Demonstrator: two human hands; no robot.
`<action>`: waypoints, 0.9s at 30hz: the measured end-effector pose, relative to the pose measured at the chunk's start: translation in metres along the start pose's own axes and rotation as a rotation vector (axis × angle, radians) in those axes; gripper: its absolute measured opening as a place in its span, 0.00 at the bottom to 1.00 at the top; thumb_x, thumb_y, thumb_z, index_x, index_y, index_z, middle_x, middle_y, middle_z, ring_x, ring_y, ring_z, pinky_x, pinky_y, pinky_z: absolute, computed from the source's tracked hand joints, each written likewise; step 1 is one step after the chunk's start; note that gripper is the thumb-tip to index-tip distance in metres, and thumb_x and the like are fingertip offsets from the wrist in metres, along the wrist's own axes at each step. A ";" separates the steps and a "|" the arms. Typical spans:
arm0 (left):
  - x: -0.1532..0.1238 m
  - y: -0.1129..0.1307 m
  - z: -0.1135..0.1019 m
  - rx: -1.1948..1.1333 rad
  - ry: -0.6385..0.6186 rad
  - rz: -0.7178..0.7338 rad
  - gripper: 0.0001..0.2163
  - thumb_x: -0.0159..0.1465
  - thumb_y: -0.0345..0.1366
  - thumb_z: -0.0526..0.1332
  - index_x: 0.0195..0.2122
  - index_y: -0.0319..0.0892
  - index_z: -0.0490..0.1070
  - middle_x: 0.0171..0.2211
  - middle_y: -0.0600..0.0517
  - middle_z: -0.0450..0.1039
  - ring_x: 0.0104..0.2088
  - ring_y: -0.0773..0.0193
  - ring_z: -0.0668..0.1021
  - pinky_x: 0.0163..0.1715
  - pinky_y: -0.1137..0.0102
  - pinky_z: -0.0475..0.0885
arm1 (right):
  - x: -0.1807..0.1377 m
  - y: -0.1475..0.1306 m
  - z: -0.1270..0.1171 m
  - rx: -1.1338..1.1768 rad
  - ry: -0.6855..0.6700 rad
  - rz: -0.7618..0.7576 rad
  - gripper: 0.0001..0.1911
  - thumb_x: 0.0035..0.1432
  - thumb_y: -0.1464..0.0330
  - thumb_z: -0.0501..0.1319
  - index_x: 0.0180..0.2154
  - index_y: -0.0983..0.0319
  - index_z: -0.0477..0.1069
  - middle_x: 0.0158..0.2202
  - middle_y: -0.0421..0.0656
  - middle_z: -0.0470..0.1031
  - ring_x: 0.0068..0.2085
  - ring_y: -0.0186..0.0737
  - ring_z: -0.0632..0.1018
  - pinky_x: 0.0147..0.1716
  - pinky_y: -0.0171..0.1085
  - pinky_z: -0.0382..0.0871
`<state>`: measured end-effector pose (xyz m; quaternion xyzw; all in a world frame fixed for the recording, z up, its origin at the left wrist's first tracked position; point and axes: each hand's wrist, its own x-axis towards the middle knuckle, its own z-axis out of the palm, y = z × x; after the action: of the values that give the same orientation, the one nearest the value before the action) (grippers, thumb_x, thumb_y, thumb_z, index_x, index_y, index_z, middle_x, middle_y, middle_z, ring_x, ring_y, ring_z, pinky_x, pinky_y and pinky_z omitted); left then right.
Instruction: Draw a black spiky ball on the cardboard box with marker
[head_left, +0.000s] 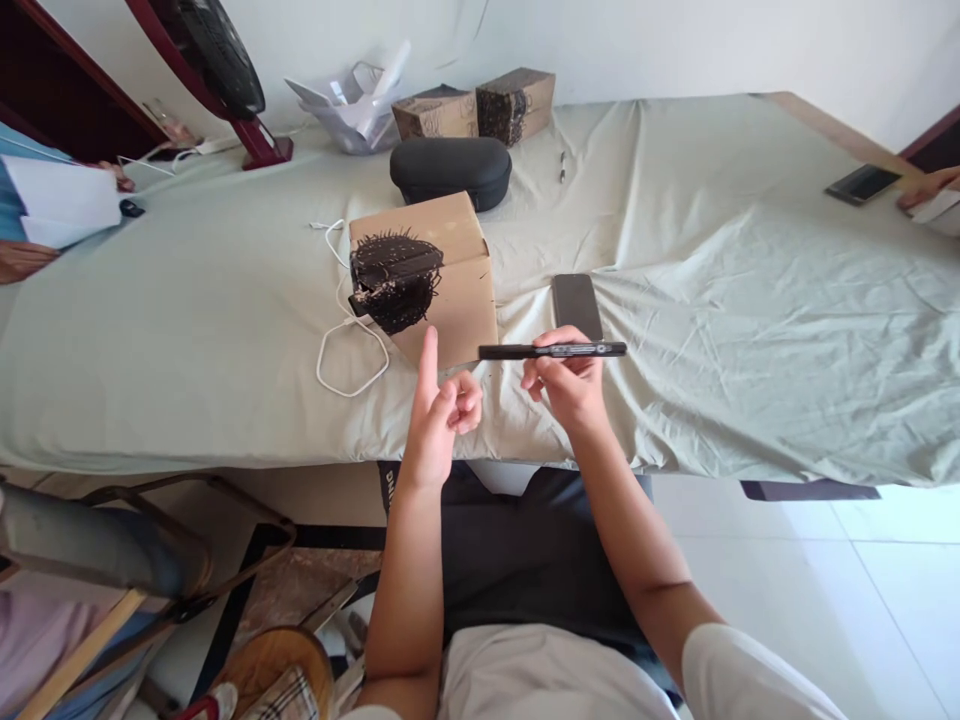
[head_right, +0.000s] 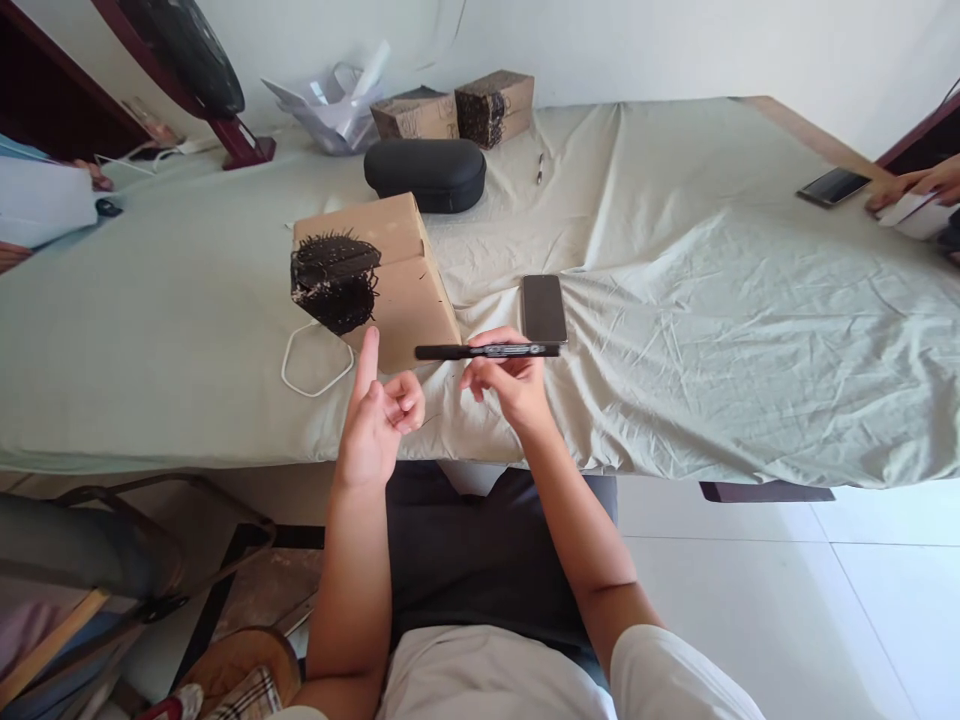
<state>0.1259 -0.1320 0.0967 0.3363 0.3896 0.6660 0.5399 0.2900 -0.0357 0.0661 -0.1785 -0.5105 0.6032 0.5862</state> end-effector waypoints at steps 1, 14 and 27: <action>0.001 0.002 -0.003 -0.014 0.039 0.037 0.43 0.63 0.56 0.74 0.76 0.56 0.60 0.25 0.60 0.63 0.20 0.71 0.60 0.21 0.74 0.54 | 0.006 -0.002 -0.009 -0.037 0.058 -0.028 0.14 0.61 0.58 0.74 0.42 0.58 0.75 0.22 0.34 0.78 0.19 0.32 0.75 0.16 0.29 0.64; 0.002 0.021 -0.058 -0.102 0.427 0.319 0.18 0.61 0.43 0.74 0.51 0.47 0.79 0.21 0.63 0.53 0.19 0.74 0.53 0.21 0.75 0.52 | 0.137 0.044 -0.039 -1.573 -0.306 0.216 0.38 0.63 0.80 0.54 0.72 0.57 0.69 0.64 0.56 0.76 0.63 0.63 0.71 0.63 0.56 0.60; 0.072 -0.013 -0.110 0.438 0.434 0.319 0.34 0.55 0.48 0.77 0.61 0.50 0.70 0.52 0.48 0.75 0.55 0.59 0.78 0.49 0.70 0.73 | 0.108 0.023 -0.097 -1.157 0.406 0.540 0.46 0.45 0.68 0.77 0.63 0.70 0.63 0.66 0.67 0.64 0.69 0.71 0.62 0.67 0.59 0.61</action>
<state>0.0224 -0.0772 0.0351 0.3515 0.5717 0.6985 0.2484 0.3303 0.1050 0.0480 -0.6955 -0.5685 0.3122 0.3091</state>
